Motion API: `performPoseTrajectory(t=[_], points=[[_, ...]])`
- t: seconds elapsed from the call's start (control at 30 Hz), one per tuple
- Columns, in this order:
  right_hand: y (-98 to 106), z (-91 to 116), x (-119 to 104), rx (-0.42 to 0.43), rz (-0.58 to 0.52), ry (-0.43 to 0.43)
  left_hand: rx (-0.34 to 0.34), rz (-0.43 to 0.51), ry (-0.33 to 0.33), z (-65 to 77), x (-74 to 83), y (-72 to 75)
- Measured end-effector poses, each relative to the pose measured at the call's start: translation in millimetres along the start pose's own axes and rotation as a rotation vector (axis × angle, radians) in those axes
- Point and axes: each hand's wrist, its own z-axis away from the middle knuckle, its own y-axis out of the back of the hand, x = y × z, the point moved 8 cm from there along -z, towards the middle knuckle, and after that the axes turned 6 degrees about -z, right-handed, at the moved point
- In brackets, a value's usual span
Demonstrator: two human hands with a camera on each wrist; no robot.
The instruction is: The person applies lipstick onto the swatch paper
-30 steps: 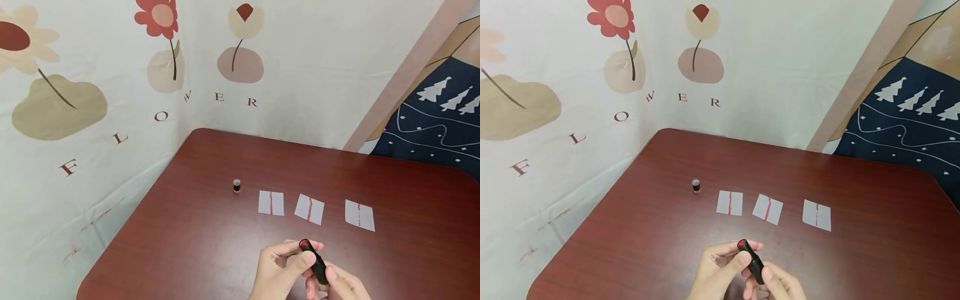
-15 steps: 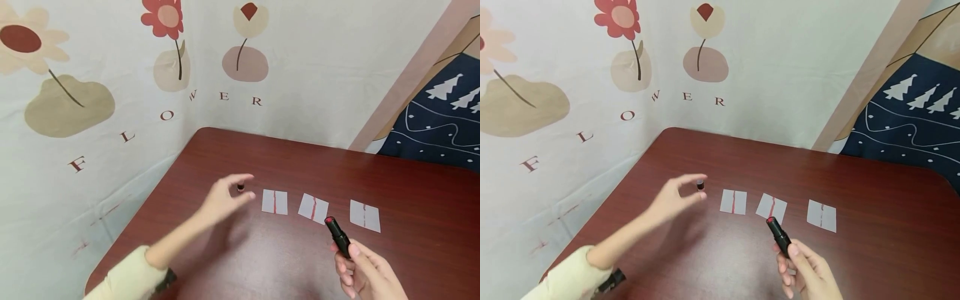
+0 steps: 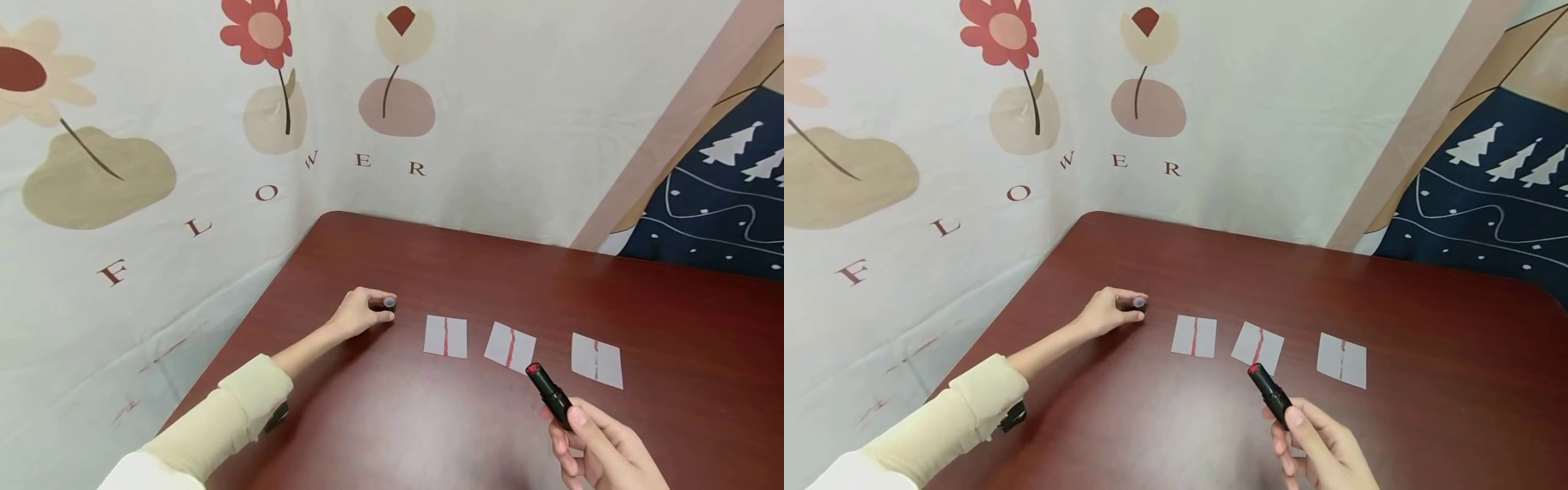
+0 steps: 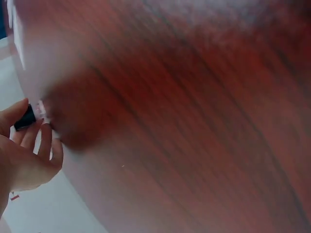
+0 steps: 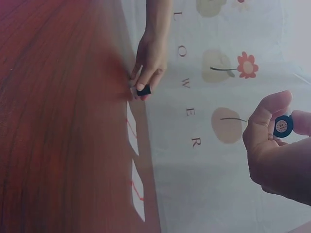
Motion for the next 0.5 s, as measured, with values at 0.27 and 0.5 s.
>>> performPoseTrajectory(t=[0.27, 0.5], points=[[5.5, 1.5, -7.6, 0.008, 0.057, 0.102, -0.037, -0.091, -0.244, 2.9, 44.5, 2.2], [2.8, -0.7, -25.3, 0.095, 0.231, 0.206, -0.085, -0.289, -0.606, 43.3, 130.6, 11.7]])
